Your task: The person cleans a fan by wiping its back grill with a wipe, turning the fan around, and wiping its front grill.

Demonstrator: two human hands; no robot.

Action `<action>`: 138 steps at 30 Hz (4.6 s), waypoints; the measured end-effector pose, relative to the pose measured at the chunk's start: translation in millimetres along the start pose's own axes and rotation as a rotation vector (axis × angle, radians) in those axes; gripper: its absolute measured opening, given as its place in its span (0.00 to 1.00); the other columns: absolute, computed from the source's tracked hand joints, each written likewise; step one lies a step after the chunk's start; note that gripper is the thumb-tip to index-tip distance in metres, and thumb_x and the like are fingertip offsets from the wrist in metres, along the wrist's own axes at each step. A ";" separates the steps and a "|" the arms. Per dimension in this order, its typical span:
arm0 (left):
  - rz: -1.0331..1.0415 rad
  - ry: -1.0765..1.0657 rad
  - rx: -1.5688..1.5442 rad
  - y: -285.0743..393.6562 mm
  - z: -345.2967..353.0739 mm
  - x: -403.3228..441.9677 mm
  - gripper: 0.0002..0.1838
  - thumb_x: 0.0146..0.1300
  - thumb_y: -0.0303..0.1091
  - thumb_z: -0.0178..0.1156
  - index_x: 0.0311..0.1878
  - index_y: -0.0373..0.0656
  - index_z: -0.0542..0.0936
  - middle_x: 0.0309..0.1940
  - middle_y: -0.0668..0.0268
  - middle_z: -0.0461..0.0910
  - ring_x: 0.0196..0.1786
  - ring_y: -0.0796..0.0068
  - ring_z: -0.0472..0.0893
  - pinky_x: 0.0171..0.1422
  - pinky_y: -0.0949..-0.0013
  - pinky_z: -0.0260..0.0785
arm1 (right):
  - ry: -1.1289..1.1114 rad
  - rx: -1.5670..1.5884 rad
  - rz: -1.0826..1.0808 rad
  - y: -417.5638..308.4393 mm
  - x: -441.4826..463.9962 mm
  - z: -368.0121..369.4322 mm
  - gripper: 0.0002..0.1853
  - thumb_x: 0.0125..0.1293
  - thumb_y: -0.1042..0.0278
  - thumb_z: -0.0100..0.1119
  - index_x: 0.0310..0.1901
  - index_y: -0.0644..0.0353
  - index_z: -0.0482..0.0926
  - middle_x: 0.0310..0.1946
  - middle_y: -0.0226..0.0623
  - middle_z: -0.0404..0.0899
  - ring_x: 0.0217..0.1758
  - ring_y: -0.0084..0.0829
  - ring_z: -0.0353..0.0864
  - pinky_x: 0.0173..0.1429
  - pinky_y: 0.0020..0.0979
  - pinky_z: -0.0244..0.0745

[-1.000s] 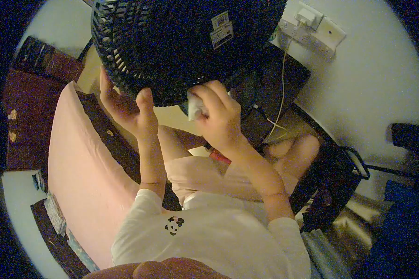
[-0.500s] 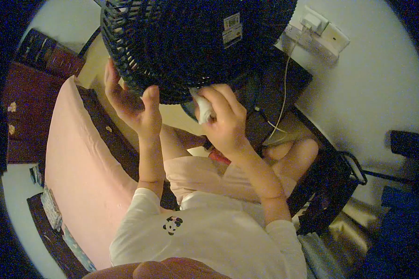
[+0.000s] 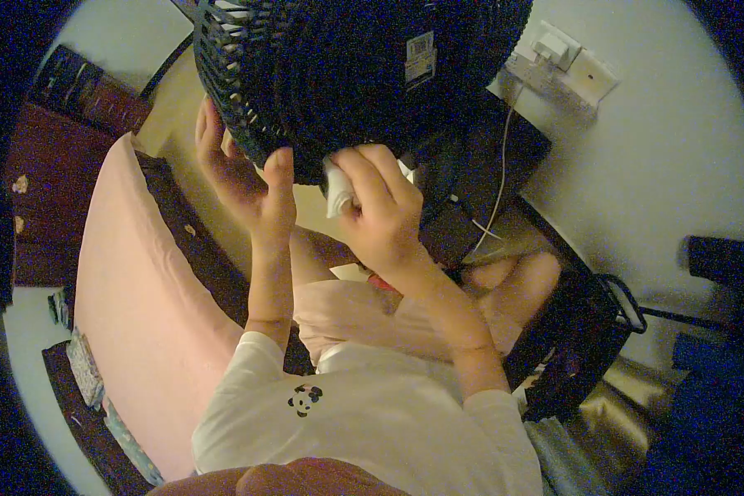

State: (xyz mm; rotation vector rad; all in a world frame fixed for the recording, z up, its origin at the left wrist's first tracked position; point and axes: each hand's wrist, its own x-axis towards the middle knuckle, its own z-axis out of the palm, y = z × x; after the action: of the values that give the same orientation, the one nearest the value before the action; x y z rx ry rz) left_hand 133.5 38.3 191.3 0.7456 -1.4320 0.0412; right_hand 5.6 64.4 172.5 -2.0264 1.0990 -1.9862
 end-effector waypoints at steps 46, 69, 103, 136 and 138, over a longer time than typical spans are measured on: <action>-0.045 -0.532 -0.614 14.7 30.3 163.6 0.32 0.69 0.53 0.35 0.56 0.31 0.70 0.55 0.48 0.71 0.61 0.51 0.68 0.66 0.55 0.54 | -0.128 -0.093 -0.028 8.2 -8.8 -11.5 0.12 0.47 0.82 0.65 0.36 0.67 0.76 0.31 0.43 0.76 0.30 0.39 0.78 0.34 0.30 0.74; -0.106 -0.815 -0.504 36.8 13.6 163.6 0.25 0.67 0.45 0.45 0.56 0.33 0.70 0.40 0.59 0.77 0.45 0.71 0.76 0.61 0.67 0.59 | -0.053 0.115 -0.057 3.5 -3.4 -6.3 0.11 0.47 0.82 0.64 0.34 0.65 0.75 0.28 0.41 0.75 0.28 0.35 0.76 0.32 0.28 0.71; 0.431 -0.448 0.299 -0.4 -7.5 98.4 0.51 0.54 0.76 0.25 0.68 0.43 0.57 0.70 0.52 0.47 0.72 0.50 0.44 0.73 0.47 0.27 | -0.039 -0.031 -0.021 24.0 8.4 -15.6 0.13 0.47 0.81 0.65 0.37 0.63 0.77 0.33 0.43 0.76 0.33 0.42 0.78 0.35 0.32 0.74; -0.379 -0.043 -0.242 -7.5 7.3 -25.1 0.59 0.34 0.31 0.76 0.68 0.35 0.47 0.62 0.56 0.57 0.62 0.64 0.63 0.66 0.63 0.54 | 0.040 -0.106 -0.078 17.0 12.8 -5.5 0.14 0.48 0.82 0.64 0.38 0.64 0.76 0.33 0.43 0.76 0.33 0.43 0.78 0.36 0.33 0.74; -0.404 -0.039 -0.235 -8.0 6.6 -26.6 0.59 0.34 0.31 0.76 0.68 0.35 0.47 0.62 0.56 0.57 0.62 0.64 0.63 0.67 0.63 0.53 | 0.023 -0.120 -0.069 22.6 7.6 -6.3 0.14 0.47 0.82 0.64 0.38 0.64 0.76 0.33 0.43 0.76 0.32 0.42 0.78 0.36 0.33 0.74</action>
State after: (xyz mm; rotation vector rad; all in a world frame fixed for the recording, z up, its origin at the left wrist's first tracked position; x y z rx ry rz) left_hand 126.6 39.6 163.6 0.8290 -1.2723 -0.4481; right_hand -10.4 46.3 167.6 -2.1335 1.1965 -2.0266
